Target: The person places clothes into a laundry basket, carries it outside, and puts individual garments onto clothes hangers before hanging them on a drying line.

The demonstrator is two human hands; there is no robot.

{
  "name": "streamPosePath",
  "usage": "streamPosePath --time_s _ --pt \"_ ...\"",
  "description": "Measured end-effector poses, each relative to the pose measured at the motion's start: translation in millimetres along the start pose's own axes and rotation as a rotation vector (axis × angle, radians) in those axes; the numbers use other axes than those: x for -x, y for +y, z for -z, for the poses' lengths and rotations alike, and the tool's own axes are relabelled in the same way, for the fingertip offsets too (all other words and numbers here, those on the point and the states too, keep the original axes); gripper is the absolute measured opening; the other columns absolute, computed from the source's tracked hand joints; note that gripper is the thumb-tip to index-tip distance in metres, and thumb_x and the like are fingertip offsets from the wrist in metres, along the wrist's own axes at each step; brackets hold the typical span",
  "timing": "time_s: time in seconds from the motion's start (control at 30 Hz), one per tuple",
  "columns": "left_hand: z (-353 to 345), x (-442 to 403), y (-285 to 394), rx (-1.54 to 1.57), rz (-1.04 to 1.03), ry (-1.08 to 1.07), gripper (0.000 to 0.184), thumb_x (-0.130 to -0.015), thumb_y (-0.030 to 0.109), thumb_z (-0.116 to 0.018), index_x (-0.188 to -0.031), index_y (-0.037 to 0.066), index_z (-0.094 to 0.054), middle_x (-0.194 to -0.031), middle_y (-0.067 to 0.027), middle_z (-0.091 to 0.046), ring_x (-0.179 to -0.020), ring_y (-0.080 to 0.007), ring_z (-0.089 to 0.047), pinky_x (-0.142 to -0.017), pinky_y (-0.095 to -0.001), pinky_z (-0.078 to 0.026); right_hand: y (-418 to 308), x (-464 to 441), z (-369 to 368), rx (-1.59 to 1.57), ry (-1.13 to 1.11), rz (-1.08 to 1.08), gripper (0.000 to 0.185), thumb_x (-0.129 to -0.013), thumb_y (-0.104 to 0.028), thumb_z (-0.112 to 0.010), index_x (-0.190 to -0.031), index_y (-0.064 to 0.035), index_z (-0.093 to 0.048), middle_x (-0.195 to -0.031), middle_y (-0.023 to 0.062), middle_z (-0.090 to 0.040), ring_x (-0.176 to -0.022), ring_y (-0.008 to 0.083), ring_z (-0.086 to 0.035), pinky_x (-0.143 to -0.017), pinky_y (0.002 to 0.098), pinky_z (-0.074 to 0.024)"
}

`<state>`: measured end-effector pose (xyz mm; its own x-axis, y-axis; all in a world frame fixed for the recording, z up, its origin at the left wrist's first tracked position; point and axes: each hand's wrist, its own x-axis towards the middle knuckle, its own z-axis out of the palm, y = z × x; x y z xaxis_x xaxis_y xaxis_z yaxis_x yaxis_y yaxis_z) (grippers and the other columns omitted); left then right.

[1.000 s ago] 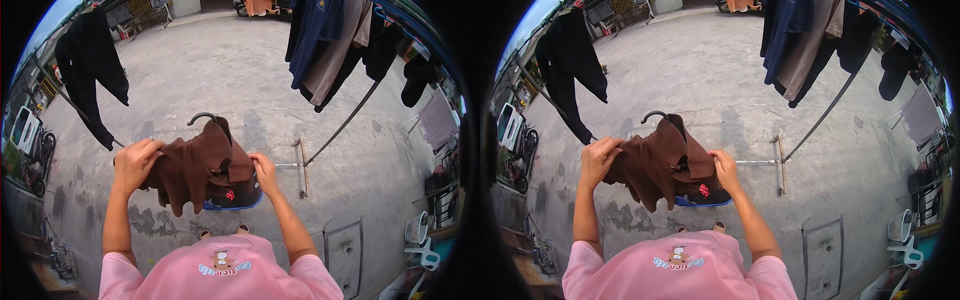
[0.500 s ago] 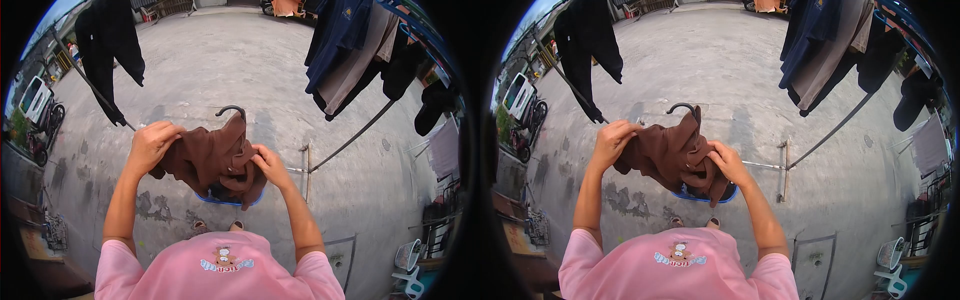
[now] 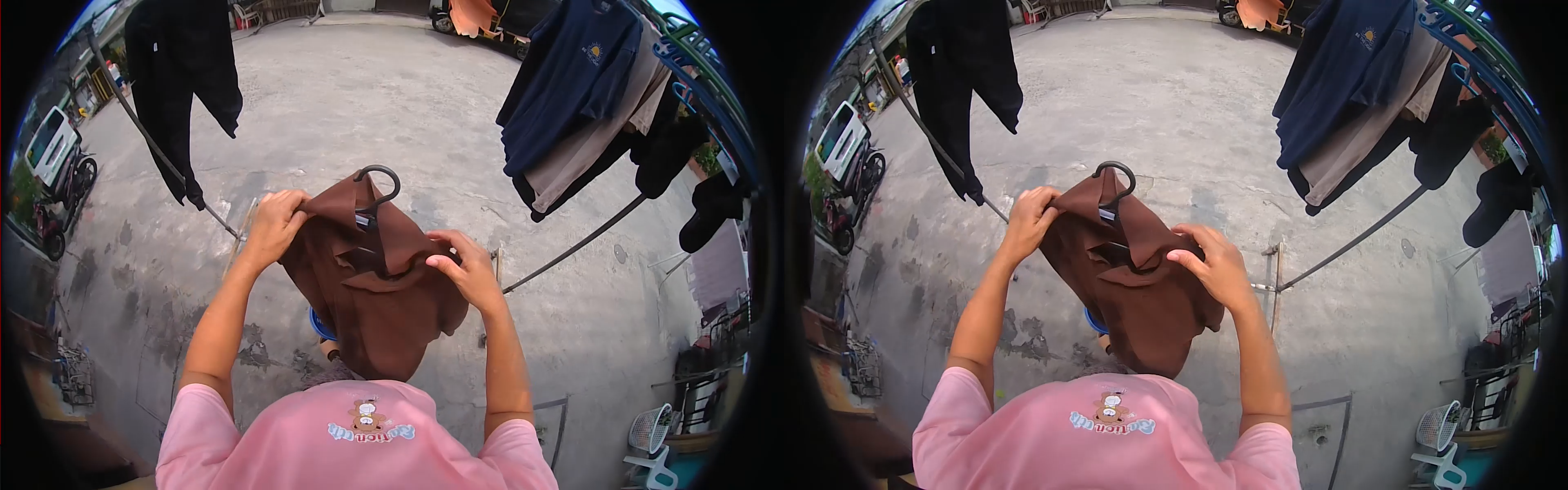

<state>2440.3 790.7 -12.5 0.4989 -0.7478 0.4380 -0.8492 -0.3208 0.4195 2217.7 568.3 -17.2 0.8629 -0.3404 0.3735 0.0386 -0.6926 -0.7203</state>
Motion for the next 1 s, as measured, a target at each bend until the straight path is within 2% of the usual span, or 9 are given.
streamPosePath --time_s 0.2,0.33,0.4,0.43,0.57,0.67,0.73,0.87,1.0 --pt "18 -63 -44 0.001 -0.143 0.132 0.013 -0.077 0.014 -0.053 -0.086 0.004 -0.055 -0.083 -0.0088 -0.056 -0.081 -0.0265 -0.052 -0.073 -0.0337 -0.037 -3 -24 10 0.007 -0.151 -0.118 0.028 -0.083 -0.022 -0.058 -0.101 -0.0014 -0.056 -0.088 0.0131 -0.062 -0.08 0.0271 -0.06 -0.07 0.0319 -0.0456" --pt "33 -100 -65 0.052 -0.127 0.157 0.022 -0.078 0.018 -0.058 -0.093 0.003 -0.054 -0.089 -0.0094 -0.054 -0.085 -0.0251 -0.052 -0.076 -0.0325 -0.039 -12 -43 3 0.144 0.17 -0.041 0.018 -0.084 -0.015 -0.056 -0.094 -0.0002 -0.055 -0.078 0.0155 -0.06 -0.07 0.0267 -0.06 -0.063 0.0311 -0.0445" --pt "30 -120 -82 0.198 -0.158 0.401 0.026 -0.078 0.019 -0.059 -0.099 0.005 -0.053 -0.095 -0.0084 -0.054 -0.088 -0.0242 -0.053 -0.078 -0.0333 -0.042 -13 -59 10 0.141 0.356 -0.042 0.016 -0.084 -0.014 -0.056 -0.089 0.0007 -0.056 -0.073 0.0143 -0.059 -0.066 0.024 -0.06 -0.059 0.0294 -0.0437" --pt "26 -126 -89 0.29 -0.089 0.403 0.027 -0.078 0.017 -0.058 -0.102 0.005 -0.052 -0.097 -0.0085 -0.054 -0.089 -0.0227 -0.053 -0.079 -0.0326 -0.042 -9 -70 13 0.103 0.481 0.016 0.017 -0.084 -0.015 -0.056 -0.083 0.002 -0.055 -0.067 0.0126 -0.055 -0.058 0.0171 -0.054 -0.056 0.0276 -0.0413" --pt "-14 -134 -147 0.571 0.057 0.267 0.025 -0.08 0.012 -0.054 -0.104 0.003 -0.052 -0.098 -0.0075 -0.055 -0.091 -0.0178 -0.053 -0.078 -0.03 -0.042 -10 -111 62 0.175 0.546 -0.162 0.022 -0.086 -0.017 -0.054 -0.078 0.0031 -0.052 -0.062 0.0119 -0.045 -0.059 0.0091 -0.039 -0.055 0.0256 -0.037" --pt "-42 -114 -167 0.837 0.261 0.061 0.022 -0.084 0.016 -0.051 -0.103 0.005 -0.051 -0.095 -0.0048 -0.057 -0.087 -0.0135 -0.055 -0.073 -0.0279 -0.042 5 -147 97 -0.19 0.482 -0.272 0.023 -0.085 -0.019 -0.055 -0.078 0.0027 -0.057 -0.064 0.0011 -0.053 -0.063 0.0052 -0.045 -0.056 0.0233 -0.0382" --pt "-55 -96 -178 0.967 0.403 -0.063 0.02 -0.084 0.017 -0.051 -0.102 0.008 -0.051 -0.095 -0.004 -0.057 -0.084 -0.0123 -0.056 -0.069 -0.0271 -0.042 2 -170 117 -0.127 0.489 -0.347 0.024 -0.083 -0.021 -0.057 -0.078 0.0022 -0.06 -0.065 -0.0019 -0.053 -0.062 0.0042 -0.046 -0.057 0.0221 -0.0387" --pt "-94 -33 -227 0.964 0.669 -0.126 0.02 -0.084 0.017 -0.049 -0.102 0.008 -0.051 -0.091 -0.0028 -0.059 -0.08 -0.0113 -0.056 -0.065 -0.0254 -0.041 -8 -217 177 0.31 0.646 -0.214 0.027 -0.078 -0.025 -0.059 -0.077 0.0026 -0.061 -0.062 0.0098 -0.058 -0.059 0.0143 -0.054 -0.058 0.0294 -0.0421" --pt "-131 73 -274 0.889 1.035 -0.035 0.02 -0.083 0.02 -0.05 -0.101 0.014 -0.051 -0.085 -0.0005 -0.059 -0.075 -0.0106 -0.055 -0.06 -0.027 -0.041 -29 -260 260 0.755 0.821 -0.068 0.033 -0.08 -0.032 -0.054 -0.078 0.0005 -0.062 -0.075 0.021 -0.06 -0.074 0.0331 -0.06 -0.068 0.0397 -0.0448"
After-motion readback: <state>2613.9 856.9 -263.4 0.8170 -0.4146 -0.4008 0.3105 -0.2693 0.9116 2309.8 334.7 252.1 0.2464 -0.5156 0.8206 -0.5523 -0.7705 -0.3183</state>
